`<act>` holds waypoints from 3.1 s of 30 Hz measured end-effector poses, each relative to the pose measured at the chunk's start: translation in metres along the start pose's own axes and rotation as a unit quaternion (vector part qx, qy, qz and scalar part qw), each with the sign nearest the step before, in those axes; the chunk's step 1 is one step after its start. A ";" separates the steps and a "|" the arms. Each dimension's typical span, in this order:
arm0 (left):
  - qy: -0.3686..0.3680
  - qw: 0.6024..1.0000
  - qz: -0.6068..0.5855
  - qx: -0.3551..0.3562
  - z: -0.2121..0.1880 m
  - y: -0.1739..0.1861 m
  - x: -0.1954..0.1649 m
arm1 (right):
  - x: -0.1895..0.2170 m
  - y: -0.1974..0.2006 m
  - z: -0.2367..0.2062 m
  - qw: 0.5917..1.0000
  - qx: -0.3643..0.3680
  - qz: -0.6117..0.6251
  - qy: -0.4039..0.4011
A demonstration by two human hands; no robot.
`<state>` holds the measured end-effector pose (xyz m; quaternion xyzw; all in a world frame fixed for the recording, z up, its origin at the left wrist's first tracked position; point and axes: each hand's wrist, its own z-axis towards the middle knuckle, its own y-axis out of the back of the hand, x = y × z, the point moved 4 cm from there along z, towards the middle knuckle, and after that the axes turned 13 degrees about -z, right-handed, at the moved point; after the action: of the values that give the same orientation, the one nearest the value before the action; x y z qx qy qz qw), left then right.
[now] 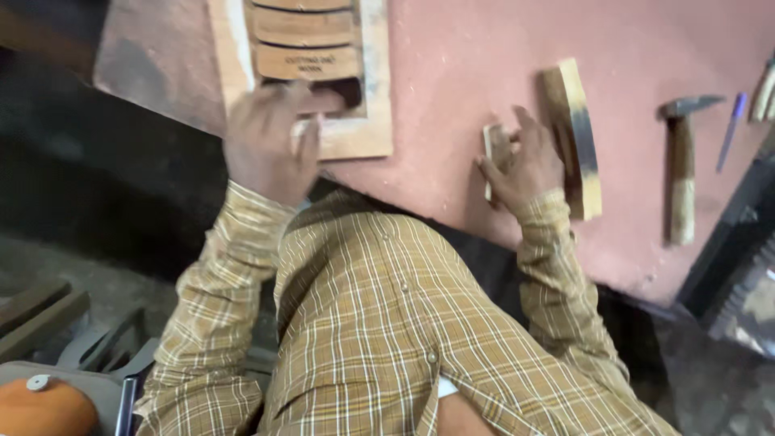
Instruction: The person places curved wooden blocks one by one into a rectangular wooden frame on the workbench, pressing them to seat them in the recesses. They use a wooden mallet to tap the blocks into place and later use pliers to work on the fitted blocks, arranging the set labeled for cutting die work.
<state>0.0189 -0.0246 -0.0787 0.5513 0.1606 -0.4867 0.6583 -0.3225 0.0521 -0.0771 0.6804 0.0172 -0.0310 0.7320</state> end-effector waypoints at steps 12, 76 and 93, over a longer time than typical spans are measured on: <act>0.115 0.949 -0.277 -0.096 -0.019 0.003 -0.020 | 0.126 0.012 0.049 0.857 0.039 0.513 0.033; 0.155 0.980 0.039 -0.120 -0.021 -0.007 0.044 | -0.112 -0.023 -0.023 0.939 0.249 -0.117 -0.207; 0.187 0.952 -0.018 -0.243 -0.040 -0.019 0.040 | 0.141 0.122 0.155 0.954 0.152 -0.073 0.250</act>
<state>0.0352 -0.0059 -0.1328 0.4526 0.4041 -0.3324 0.7221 -0.1761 -0.0970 0.0462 0.7664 0.2440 0.0844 0.5882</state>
